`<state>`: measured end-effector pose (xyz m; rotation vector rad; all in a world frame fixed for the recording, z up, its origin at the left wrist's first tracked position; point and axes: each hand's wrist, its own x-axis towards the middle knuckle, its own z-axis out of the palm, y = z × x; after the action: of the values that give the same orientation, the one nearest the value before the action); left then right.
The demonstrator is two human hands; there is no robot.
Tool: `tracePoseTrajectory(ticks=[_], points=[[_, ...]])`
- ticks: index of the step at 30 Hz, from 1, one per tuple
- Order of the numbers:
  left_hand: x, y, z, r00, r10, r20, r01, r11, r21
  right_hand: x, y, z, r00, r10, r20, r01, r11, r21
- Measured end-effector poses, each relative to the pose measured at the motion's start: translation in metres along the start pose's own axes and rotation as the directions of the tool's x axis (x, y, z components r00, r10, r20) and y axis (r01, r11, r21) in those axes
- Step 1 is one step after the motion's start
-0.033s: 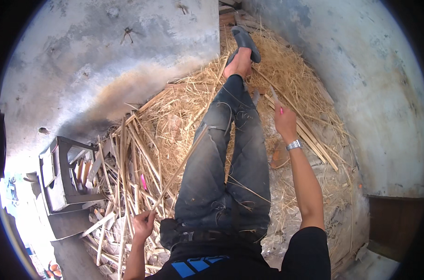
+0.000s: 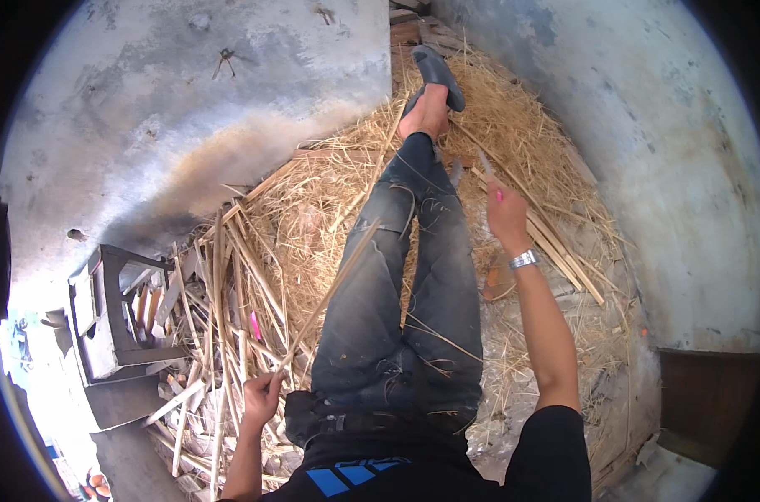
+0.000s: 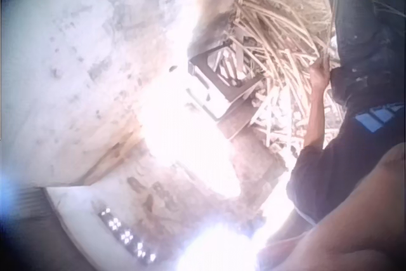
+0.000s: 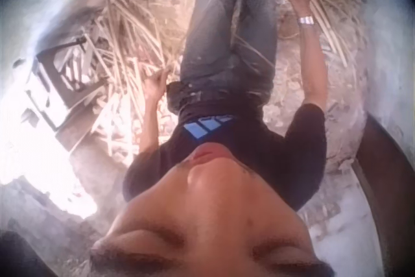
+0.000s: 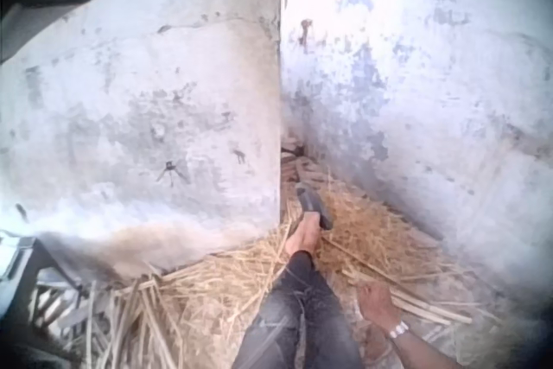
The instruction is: The person scrapes a thin bamboo strip using a small knife while sitting on the floor. The person holds the bamboo strip with their feet and left hand, repeatedly pulling the knife along the length of the strip with their right hand to smooth the surface.
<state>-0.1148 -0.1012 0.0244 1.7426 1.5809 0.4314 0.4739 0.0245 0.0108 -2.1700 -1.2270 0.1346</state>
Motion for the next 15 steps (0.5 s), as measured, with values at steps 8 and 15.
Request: tracePoseTrajectory(ticks=[8,15], points=[[0.072,0.044,0.053,0.988,0.047,0.149,-0.030,0.993,-0.115,-0.103,-0.115,0.018,0.848,-0.349,0.400,0.298,0.936,0.187],[0.072,0.054,0.052,0.986,0.046,0.161,-0.035,0.997,-0.069,-0.170,-0.109,0.058,0.789,-0.306,0.533,0.311,0.947,0.084]])
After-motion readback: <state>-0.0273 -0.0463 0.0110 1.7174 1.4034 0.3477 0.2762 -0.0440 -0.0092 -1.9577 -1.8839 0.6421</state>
